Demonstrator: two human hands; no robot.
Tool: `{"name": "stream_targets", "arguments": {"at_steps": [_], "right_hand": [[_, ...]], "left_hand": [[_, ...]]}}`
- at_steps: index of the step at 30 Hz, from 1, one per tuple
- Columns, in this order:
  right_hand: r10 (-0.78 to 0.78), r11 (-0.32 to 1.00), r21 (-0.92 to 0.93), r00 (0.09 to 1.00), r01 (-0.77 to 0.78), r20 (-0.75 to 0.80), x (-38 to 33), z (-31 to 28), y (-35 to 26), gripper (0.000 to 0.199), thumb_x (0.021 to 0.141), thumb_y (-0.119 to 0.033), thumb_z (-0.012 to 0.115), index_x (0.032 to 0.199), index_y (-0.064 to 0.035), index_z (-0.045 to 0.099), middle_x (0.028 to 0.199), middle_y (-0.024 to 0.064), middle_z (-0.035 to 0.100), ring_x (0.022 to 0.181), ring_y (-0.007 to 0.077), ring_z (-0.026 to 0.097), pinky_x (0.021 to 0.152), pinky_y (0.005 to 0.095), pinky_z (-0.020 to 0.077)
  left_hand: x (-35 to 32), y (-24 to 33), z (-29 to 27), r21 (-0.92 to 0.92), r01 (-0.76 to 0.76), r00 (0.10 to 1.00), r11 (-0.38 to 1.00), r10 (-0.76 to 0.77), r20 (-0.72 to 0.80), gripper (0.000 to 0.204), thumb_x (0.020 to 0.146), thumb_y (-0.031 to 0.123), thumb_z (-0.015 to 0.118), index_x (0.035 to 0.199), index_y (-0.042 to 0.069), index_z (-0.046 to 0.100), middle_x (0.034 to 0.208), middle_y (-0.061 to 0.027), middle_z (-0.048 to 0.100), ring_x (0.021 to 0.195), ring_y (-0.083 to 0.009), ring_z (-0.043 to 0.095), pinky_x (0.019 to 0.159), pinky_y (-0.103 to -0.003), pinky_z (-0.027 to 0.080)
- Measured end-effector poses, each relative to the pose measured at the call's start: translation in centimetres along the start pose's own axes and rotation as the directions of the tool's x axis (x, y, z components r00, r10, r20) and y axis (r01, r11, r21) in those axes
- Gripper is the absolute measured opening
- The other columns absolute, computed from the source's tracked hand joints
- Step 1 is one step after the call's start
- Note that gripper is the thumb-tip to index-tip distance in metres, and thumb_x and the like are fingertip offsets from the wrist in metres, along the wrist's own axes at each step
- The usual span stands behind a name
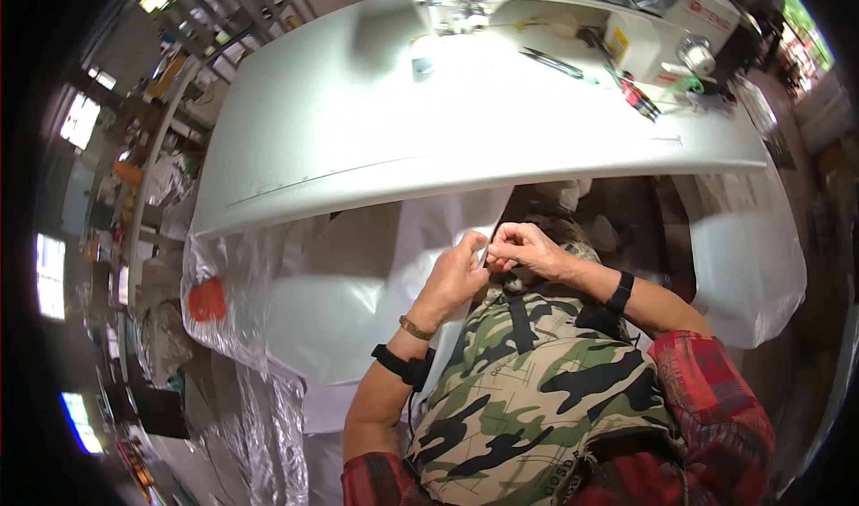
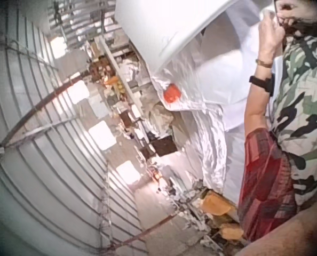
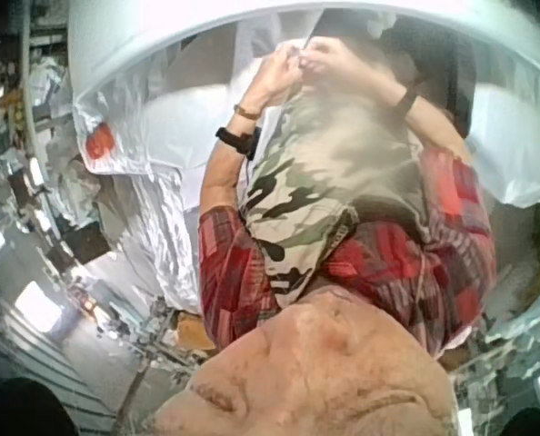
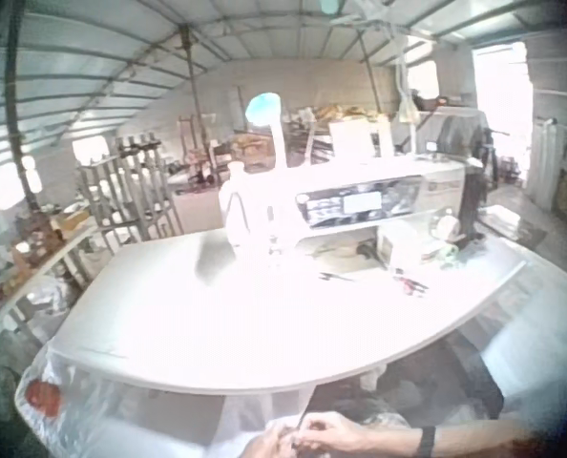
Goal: Sewing a large white plastic or fabric product using an industrial sewing machine.
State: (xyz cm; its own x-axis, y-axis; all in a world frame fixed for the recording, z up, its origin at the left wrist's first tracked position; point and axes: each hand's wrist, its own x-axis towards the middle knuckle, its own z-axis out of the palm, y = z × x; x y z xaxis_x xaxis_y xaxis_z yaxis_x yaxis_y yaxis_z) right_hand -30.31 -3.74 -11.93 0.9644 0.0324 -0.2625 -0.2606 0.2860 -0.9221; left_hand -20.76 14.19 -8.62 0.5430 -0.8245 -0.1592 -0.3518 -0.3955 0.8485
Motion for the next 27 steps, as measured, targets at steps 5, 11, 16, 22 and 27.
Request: {"name": "stream_targets", "arguments": {"at_steps": [5,11,16,22,27], "right_hand": [[0.051,0.998,0.047,0.979,-0.043,-0.197,-0.2,-1.4,1.5,0.033,0.095,-0.033,0.064,0.093,-0.0005,0.06,0.087,0.0068,0.067,0.073,0.0128,0.066,0.065,0.0267,0.055],[0.055,0.997,-0.033,0.969,-0.065,-0.239,-0.4,-2.0,3.4,0.031,0.091,-0.03,0.07,0.083,-0.0016,0.06,0.072,0.0009,0.059,0.06,0.0069,0.055,0.05,0.0247,0.0416],[0.039,0.981,0.193,0.981,-0.002,-0.188,-0.7,-2.5,4.3,0.031,0.093,-0.027,0.068,0.076,-0.0021,0.06,0.07,0.0012,0.059,0.06,0.0058,0.056,0.049,0.0223,0.0431],[-0.113,0.977,0.167,0.988,0.129,-0.103,-0.4,-3.1,4.8,0.028,0.099,-0.024,0.059,0.088,0.0013,0.063,0.078,0.0016,0.062,0.068,0.0054,0.058,0.06,0.0206,0.0496],[-0.159,0.971,0.17,0.985,0.167,-0.065,-0.5,-2.9,4.7,0.03,0.102,-0.024,0.053,0.091,0.0018,0.063,0.079,-0.0003,0.062,0.074,0.0049,0.057,0.066,0.0212,0.0502]], "left_hand": [[1.7,-0.2,1.5,-0.082,-0.018,0.995,0.996,0.026,0.1,0.048,0.08,0.005,0.064,0.125,0.004,0.048,0.065,-0.0007,0.051,0.054,-0.009,0.051,0.05,-0.027,0.042],[2.4,-1.0,2.8,-0.291,0.089,0.977,0.953,-0.027,0.211,0.056,0.085,0.009,0.071,0.131,0.0,0.041,0.064,0.0013,0.051,0.051,-0.0065,0.051,0.042,-0.024,0.04],[2.4,-1.0,3.5,-0.369,0.156,0.978,0.916,-0.09,0.188,0.044,0.087,0.006,0.071,0.122,0.001,0.043,0.063,0.0027,0.05,0.05,-0.0048,0.048,0.042,-0.021,0.039],[2.7,-1.1,3.7,-0.257,0.165,0.986,0.952,-0.153,0.064,0.038,0.077,0.016,0.083,0.101,0.0,0.058,0.064,0.0028,0.048,0.06,-0.0041,0.043,0.052,-0.021,0.037],[3.0,-1.6,3.7,-0.237,0.076,0.996,0.969,-0.083,-0.02,0.029,0.077,0.014,0.081,0.094,0.0,0.061,0.068,0.0031,0.053,0.061,-0.0036,0.043,0.053,-0.021,0.038]]}}
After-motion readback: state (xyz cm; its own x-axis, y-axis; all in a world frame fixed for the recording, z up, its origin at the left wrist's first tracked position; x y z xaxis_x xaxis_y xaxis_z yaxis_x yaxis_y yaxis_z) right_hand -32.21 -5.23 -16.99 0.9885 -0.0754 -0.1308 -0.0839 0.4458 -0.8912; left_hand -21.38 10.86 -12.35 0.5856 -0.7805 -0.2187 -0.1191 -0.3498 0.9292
